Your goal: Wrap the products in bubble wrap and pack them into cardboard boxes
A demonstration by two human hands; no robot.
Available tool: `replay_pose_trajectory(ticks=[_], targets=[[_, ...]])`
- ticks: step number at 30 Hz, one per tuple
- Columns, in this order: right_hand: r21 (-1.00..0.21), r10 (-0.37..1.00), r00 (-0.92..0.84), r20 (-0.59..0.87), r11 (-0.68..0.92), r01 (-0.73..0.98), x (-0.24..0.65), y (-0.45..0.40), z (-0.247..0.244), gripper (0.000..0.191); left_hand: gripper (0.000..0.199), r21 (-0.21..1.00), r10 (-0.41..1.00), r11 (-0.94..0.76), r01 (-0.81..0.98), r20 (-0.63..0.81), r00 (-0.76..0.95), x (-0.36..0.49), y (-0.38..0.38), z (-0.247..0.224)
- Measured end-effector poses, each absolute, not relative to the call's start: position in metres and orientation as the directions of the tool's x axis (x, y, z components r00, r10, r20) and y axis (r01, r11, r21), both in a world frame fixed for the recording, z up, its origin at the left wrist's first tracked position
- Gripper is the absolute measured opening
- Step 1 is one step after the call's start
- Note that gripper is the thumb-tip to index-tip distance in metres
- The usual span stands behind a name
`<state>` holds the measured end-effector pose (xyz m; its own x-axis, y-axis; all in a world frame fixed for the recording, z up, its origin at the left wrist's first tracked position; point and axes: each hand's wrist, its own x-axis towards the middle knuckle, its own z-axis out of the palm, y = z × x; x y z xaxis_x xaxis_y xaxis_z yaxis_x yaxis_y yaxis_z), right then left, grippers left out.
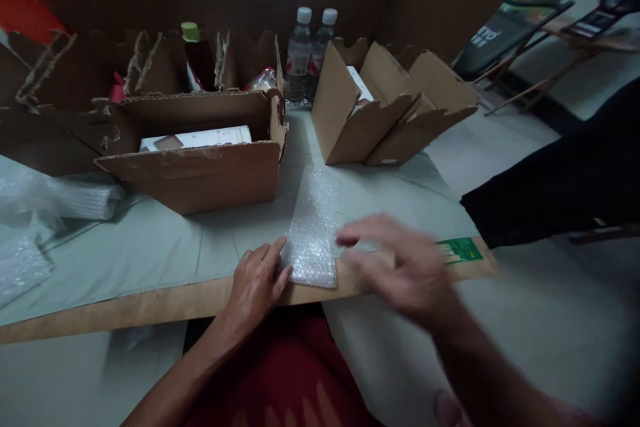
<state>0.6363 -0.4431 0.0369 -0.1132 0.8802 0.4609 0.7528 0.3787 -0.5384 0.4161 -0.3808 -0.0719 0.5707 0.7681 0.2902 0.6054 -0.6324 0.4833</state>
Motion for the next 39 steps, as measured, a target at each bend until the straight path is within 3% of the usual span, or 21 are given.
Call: replay_pose_trajectory(ticks=[2,4,8,13,17,24,28,32,35,39], targets=[[-0.442,0.887,-0.182,0.423,0.378,0.814,0.632,-0.458,0.000,0.020,0.041,0.471,0.762,-0.641,0.606,0.297,0.575,0.416,-0.382,-0.072],[-0.345,0.910,-0.190,0.368,0.323,0.881,0.626,-0.475,-0.036,0.031,0.041,0.487,0.755,-0.645,0.588,0.293,0.586,0.414,-0.384,-0.068],[-0.311,0.929,-0.165,0.331,0.273,0.910,0.623,-0.493,-0.070,0.031,0.044,0.487,0.645,-0.737,0.468,0.302,0.702,0.411,-0.388,-0.057],[-0.339,0.927,-0.194,0.322,0.304,0.890,0.633,-0.484,-0.059,0.038,0.036,0.416,0.540,-0.818,0.397,0.314,0.781,0.415,-0.385,-0.057],[-0.312,0.907,-0.219,0.359,0.338,0.888,0.634,-0.475,-0.057,0.025,0.029,0.430,0.528,-0.822,0.374,0.328,0.783,0.417,-0.383,-0.056],[-0.569,0.934,-0.022,0.356,0.235,0.788,0.635,-0.469,-0.056,0.027,0.019,0.559,0.597,-0.749,0.356,0.337,0.728,0.425,-0.378,-0.051],[-0.413,0.866,0.072,0.494,0.161,0.897,0.638,-0.474,-0.053,0.028,0.020,0.496,0.656,-0.738,0.458,0.369,0.658,0.444,-0.365,-0.063],[-0.264,0.862,-0.048,0.504,0.207,0.942,0.636,-0.474,-0.055,0.025,0.024,0.399,0.719,-0.694,0.600,0.329,0.612,0.454,-0.360,-0.070],[-0.260,0.899,-0.140,0.414,0.265,0.929,0.636,-0.465,-0.059,0.025,0.030,0.428,0.736,-0.675,0.601,0.333,0.590,0.446,-0.363,-0.066],[-0.377,0.910,-0.107,0.402,0.270,0.886,0.636,-0.459,-0.061,0.023,0.036,0.516,0.608,-0.760,0.395,0.351,0.712,0.425,-0.372,-0.055]])
